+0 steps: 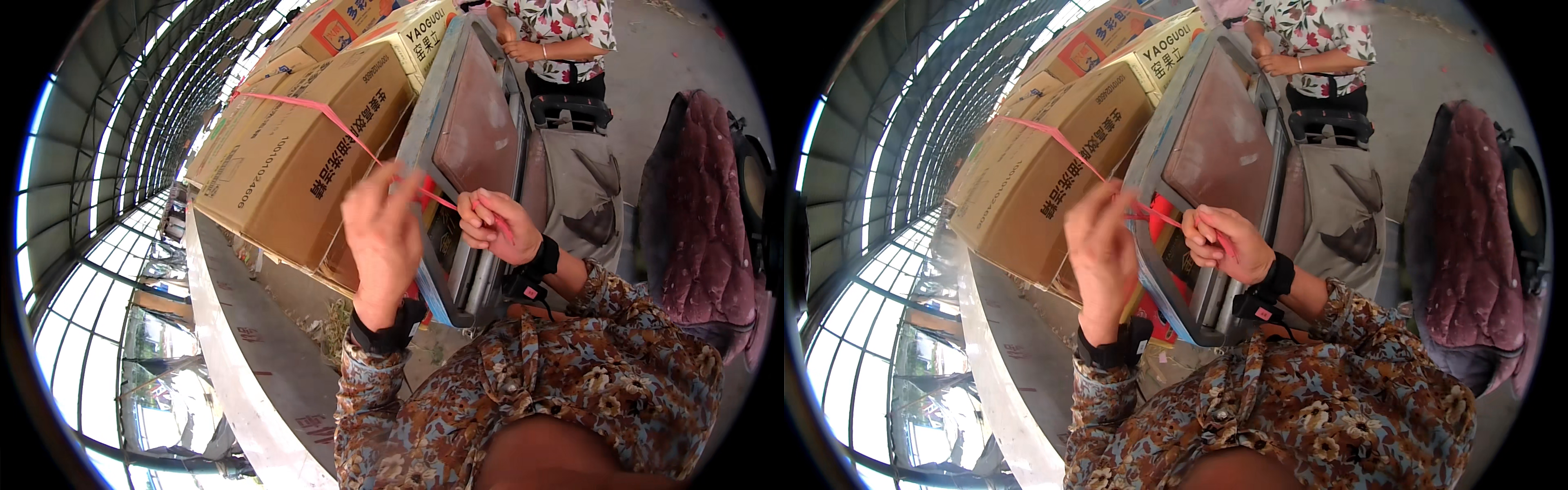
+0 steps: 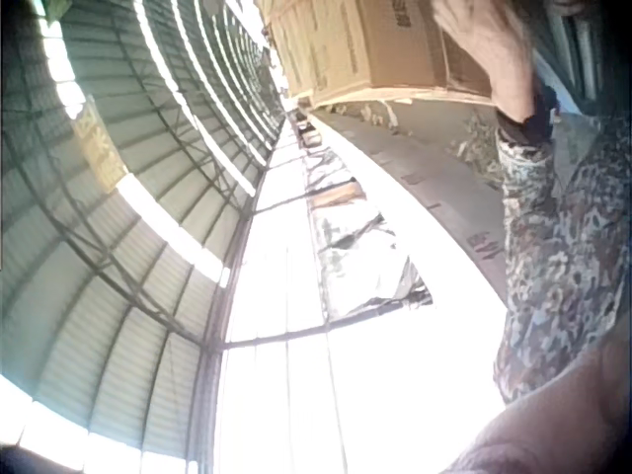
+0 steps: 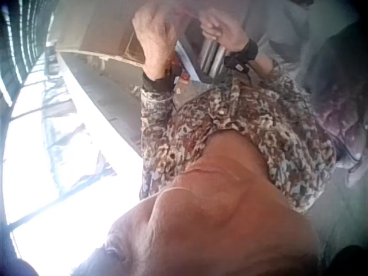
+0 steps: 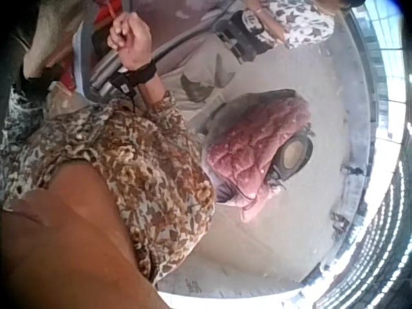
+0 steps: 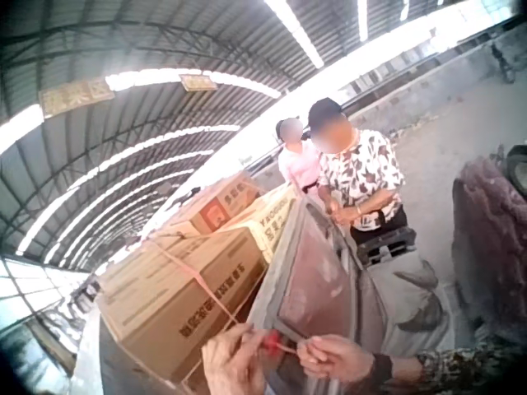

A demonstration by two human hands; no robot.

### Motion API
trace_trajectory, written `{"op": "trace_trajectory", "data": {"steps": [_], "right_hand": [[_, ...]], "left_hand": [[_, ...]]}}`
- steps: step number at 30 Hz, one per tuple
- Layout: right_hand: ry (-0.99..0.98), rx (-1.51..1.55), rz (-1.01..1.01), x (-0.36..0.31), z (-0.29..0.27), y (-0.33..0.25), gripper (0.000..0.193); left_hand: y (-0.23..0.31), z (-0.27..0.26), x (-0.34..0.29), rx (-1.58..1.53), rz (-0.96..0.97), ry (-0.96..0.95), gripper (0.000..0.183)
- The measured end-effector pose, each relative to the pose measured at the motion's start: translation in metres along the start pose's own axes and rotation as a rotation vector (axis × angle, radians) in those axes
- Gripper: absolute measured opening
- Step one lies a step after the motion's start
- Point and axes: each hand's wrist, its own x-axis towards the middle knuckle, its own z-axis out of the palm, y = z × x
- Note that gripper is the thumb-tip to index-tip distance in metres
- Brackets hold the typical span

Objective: The person secures a stack of cardboard boxes on the back of a three-wheeled cargo vehicle using red and blue plastic straps. They loop the straps over the boxes and tie them to the vehicle's frame to prevent movement during transport.

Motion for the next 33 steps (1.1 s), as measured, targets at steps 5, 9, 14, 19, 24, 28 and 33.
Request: {"op": "trace_trajectory", "data": {"steps": [5, 9, 14, 19, 24, 28, 33], "right_hand": [[0.035, -0.396, -0.035, -0.009, 0.024, -0.024, 0.034], [-0.125, -1.262, -0.070, 0.003, 0.048, -0.073, 0.019], [-0.483, -2.282, -0.843, 0.068, 0.039, -0.110, 0.012], [-0.596, -2.392, -0.663, 0.130, 0.050, -0.098, 0.010], [-0.327, -1.982, -0.340, 0.147, 0.050, -0.063, 0.009], [-0.244, -1.767, 0.076, 0.151, 0.047, -0.060, 0.016], [-0.407, -1.299, 0.329, 0.154, 0.040, -0.065, 0.025]], "left_hand": [[0.001, 0.023, -0.015, -0.017, 0.144, -0.019, 0.023], [-0.008, 0.031, -0.021, -0.200, -0.158, 0.160, 0.005], [0.003, 0.053, -0.024, -0.608, -0.613, 0.277, 0.019], [0.004, 0.059, -0.017, -0.959, -0.666, 0.453, 0.019], [0.003, 0.053, -0.022, -0.949, -0.731, 0.449, 0.020], [0.001, 0.055, -0.026, -0.965, -0.756, 0.486, 0.020], [-0.010, 0.058, -0.027, -1.167, -0.815, 0.559, 0.019]]}}
